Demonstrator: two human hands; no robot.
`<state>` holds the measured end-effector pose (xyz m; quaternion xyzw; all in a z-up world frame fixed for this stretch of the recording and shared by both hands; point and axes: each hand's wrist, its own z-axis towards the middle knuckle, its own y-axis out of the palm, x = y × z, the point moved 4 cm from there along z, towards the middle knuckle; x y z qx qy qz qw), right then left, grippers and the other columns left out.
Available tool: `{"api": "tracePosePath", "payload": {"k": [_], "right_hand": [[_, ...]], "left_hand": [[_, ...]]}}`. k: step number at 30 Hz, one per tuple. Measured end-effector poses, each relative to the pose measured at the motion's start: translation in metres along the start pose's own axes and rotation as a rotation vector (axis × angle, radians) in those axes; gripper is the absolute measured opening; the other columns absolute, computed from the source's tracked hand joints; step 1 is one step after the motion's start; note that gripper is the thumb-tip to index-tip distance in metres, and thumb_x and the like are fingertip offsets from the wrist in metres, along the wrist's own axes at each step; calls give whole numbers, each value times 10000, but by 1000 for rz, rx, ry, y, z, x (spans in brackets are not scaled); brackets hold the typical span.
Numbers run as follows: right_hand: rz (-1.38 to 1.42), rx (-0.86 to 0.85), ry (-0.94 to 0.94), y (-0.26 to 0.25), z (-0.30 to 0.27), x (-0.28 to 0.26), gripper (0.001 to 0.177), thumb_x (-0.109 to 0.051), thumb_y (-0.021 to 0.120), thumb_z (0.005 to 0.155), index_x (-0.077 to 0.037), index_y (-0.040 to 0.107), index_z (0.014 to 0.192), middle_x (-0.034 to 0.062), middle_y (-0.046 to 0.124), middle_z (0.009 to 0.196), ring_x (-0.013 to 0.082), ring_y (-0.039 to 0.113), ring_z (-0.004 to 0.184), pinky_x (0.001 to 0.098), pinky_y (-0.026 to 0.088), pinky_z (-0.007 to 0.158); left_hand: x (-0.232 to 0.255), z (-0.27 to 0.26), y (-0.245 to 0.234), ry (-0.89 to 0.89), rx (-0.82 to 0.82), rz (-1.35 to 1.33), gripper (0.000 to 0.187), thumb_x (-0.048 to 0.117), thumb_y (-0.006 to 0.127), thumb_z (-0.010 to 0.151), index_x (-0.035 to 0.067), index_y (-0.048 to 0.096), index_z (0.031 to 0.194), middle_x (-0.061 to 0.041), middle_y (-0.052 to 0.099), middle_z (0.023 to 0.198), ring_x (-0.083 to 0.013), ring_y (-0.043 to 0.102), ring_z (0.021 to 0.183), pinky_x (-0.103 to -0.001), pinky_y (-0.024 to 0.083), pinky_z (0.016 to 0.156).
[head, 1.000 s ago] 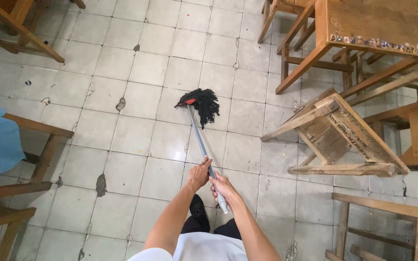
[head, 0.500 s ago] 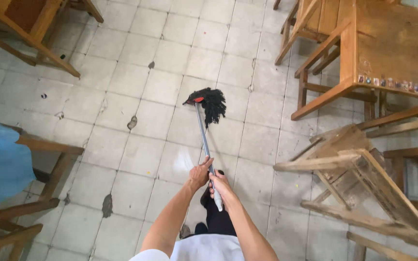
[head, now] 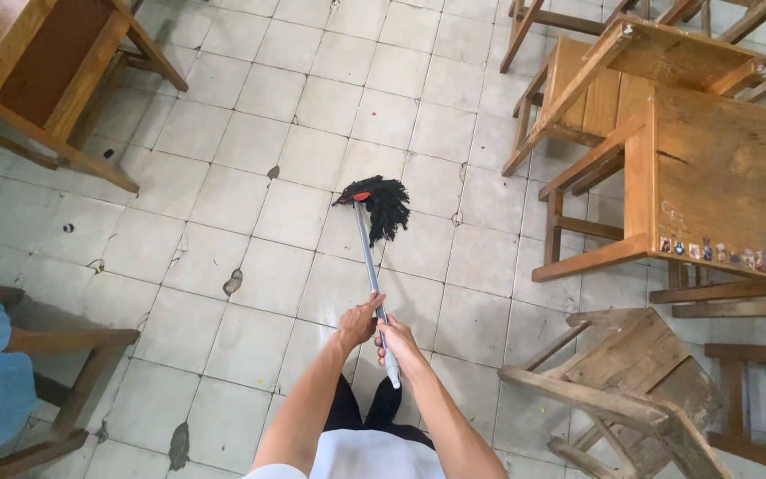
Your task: The person mops a tiled floor with a black string mop, moving back and forth across the room and around wooden stools and tables. The camera follows the mop head as it covers different sections of the floor.
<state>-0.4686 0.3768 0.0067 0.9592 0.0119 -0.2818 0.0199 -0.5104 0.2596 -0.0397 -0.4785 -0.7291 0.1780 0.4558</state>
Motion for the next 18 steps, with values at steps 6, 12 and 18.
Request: {"api": "tracePosePath", "payload": {"k": [6, 12, 18], "right_hand": [[-7, 23, -31, 26, 70, -63, 620, -345, 587, 1002, -140, 411, 1559, 99, 614, 742, 156, 576, 457, 321, 536, 344], [46, 69, -35, 79, 130, -165, 625, -333, 602, 993, -131, 422, 1557, 112, 640, 718, 169, 585, 436, 335, 542, 331], [107, 104, -38, 151, 194, -273, 622, -311, 567, 1005, -91, 400, 1561, 111, 624, 733, 155, 584, 451, 324, 550, 342]], "left_hand": [[-12, 78, -57, -34, -13, 3, 690, 127, 528, 939, 353, 336, 1561, 7, 400, 1615, -368, 659, 1201, -498, 551, 1033], [-38, 164, -158, 4, -100, 137, 704, 142, 519, 946, 363, 302, 1577, 42, 355, 1640, -352, 638, 1243, -467, 534, 1063], [-77, 255, -269, 40, -152, 164, 720, 160, 546, 931, 363, 316, 1583, 74, 328, 1648, -348, 631, 1249, -479, 532, 1056]]}}
